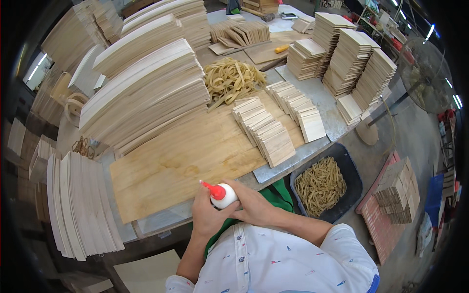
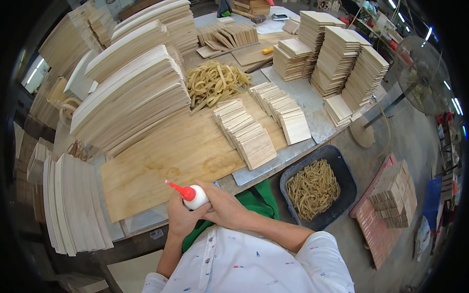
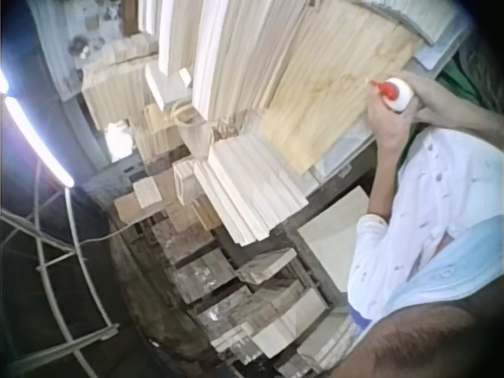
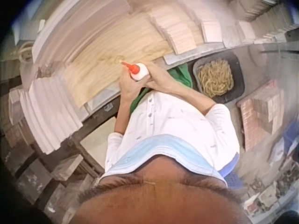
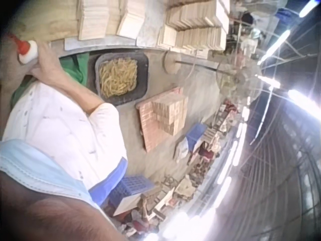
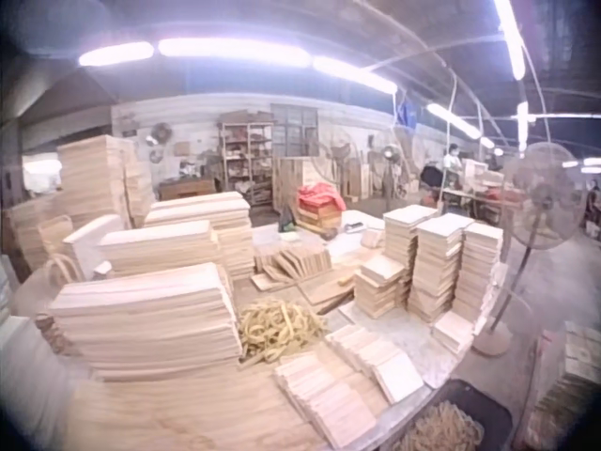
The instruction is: Glue and assemble small wooden pieces into a rectangular box structure.
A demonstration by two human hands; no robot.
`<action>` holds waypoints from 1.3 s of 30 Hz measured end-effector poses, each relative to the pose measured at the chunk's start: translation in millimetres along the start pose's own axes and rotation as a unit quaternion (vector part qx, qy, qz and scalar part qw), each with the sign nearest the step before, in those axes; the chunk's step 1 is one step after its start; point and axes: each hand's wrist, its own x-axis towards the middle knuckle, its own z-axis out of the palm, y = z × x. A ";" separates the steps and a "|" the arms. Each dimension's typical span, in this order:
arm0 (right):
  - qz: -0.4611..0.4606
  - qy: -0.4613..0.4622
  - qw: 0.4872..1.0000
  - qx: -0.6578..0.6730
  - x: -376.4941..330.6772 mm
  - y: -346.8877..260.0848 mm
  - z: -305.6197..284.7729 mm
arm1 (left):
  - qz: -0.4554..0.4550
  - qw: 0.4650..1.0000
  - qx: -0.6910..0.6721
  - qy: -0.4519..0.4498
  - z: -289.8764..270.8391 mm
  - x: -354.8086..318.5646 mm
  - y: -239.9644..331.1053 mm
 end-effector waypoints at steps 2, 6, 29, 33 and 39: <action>0.081 0.012 0.995 0.062 -2.2 5.6 2.6 | 0.028 0.999 -0.015 0.015 6.8 3.7 3.5; 0.073 0.037 0.996 0.018 -5.8 8.8 -0.5 | 0.045 0.999 0.015 -0.009 9.2 1.7 12.0; 0.063 0.240 0.960 -0.131 196.2 74.4 -45.3 | -0.208 0.867 -0.294 0.345 -68.7 -117.6 -151.3; 0.042 0.246 0.957 -0.150 202.3 108.7 -44.2 | -0.363 0.867 -0.131 0.314 -15.7 -159.7 -204.5; 0.087 0.269 0.950 -0.136 206.2 95.3 -31.7 | -0.423 0.859 -0.085 0.277 43.1 -179.9 -279.0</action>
